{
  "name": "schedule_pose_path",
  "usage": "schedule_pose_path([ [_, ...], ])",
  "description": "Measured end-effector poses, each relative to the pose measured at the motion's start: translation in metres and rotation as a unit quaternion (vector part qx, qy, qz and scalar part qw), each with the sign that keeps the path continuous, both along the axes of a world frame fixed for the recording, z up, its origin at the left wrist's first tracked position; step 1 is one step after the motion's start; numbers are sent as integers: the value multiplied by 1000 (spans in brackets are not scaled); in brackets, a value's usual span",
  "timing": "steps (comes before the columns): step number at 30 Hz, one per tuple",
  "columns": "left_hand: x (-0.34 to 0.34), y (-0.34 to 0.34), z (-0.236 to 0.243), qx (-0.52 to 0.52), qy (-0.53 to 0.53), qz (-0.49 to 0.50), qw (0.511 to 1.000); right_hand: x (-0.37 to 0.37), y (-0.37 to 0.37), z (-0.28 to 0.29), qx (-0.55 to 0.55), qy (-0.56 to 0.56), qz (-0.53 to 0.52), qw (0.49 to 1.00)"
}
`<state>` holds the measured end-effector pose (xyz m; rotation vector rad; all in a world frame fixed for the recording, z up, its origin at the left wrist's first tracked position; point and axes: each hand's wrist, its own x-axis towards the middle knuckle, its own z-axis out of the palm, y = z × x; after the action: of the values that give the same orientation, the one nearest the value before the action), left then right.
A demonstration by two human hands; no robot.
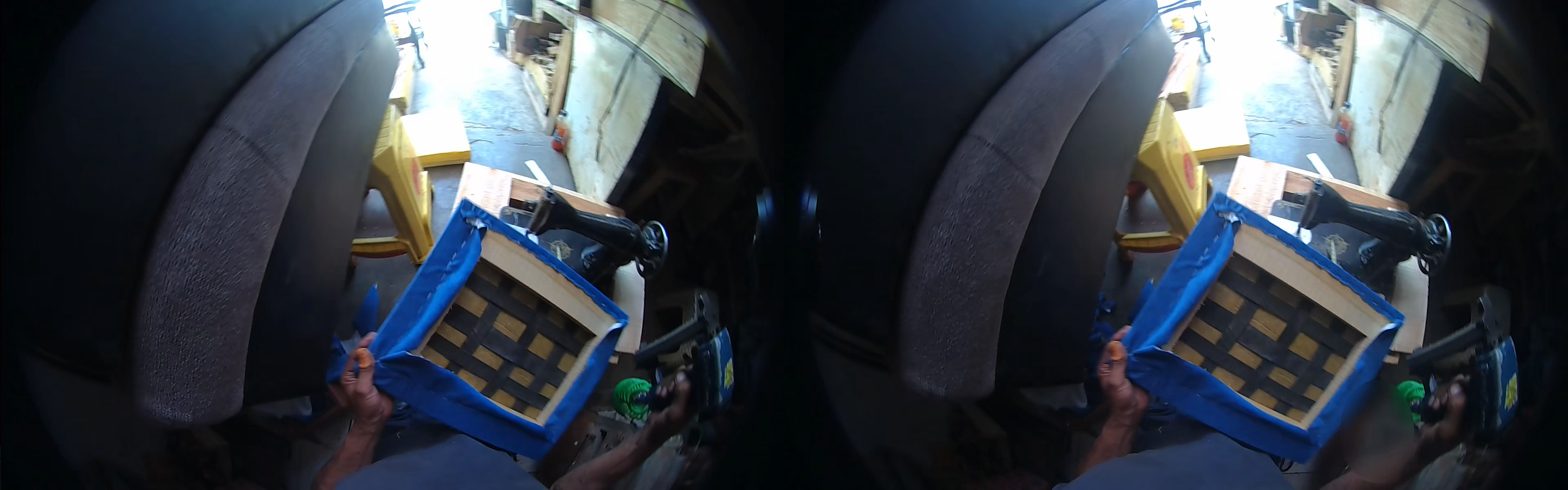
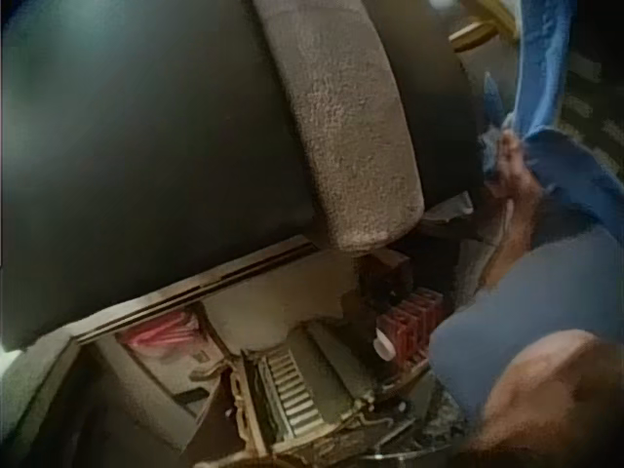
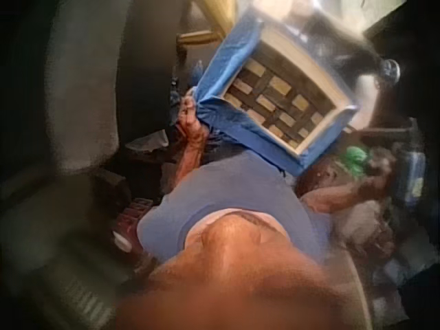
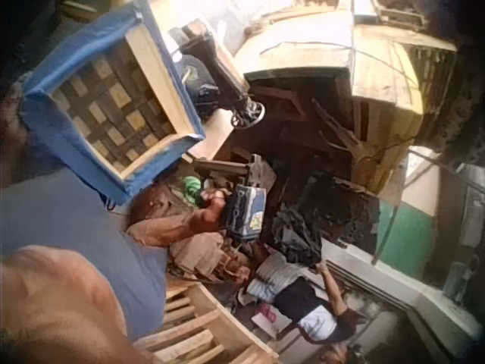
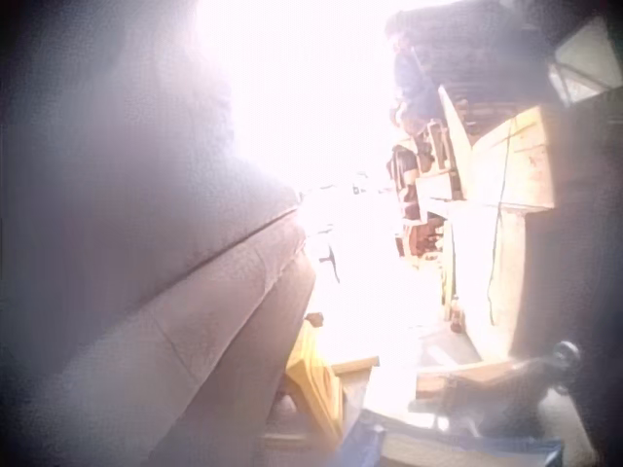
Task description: The person staples blue fabric to a wooden chair frame, then covers it with black fabric, trims the excess, and staples the black fabric to the frame. The person uses a pneumatic staple gun and scissors to complete the task.
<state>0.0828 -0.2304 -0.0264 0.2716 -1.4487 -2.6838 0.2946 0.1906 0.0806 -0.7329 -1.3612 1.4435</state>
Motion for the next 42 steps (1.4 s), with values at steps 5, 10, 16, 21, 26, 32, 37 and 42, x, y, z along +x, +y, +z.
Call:
schedule_pose_path([
  [5,47,-30,-80,-321,-166,-76,929,-7,-12,41,-30,-91,166,981],
  [10,15,7,45,-275,179,-291,898,-75,-79,67,-214,-114,332,912],
  [16,16,54,51,123,-1,-531,838,-144,-135,32,-219,-162,434,859],
  [21,28,79,28,99,71,-572,811,-141,-139,23,-298,-81,439,844],
  [26,17,86,35,110,53,-607,785,-126,-142,19,-300,-32,426,853],
  [32,11,98,33,205,34,-637,743,-121,-144,9,-333,2,413,848],
  [37,22,95,22,278,-9,-606,745,-124,-156,6,-347,0,404,846],
  [42,36,35,27,3,86,-605,791,-129,-116,-8,-366,106,456,804],
])
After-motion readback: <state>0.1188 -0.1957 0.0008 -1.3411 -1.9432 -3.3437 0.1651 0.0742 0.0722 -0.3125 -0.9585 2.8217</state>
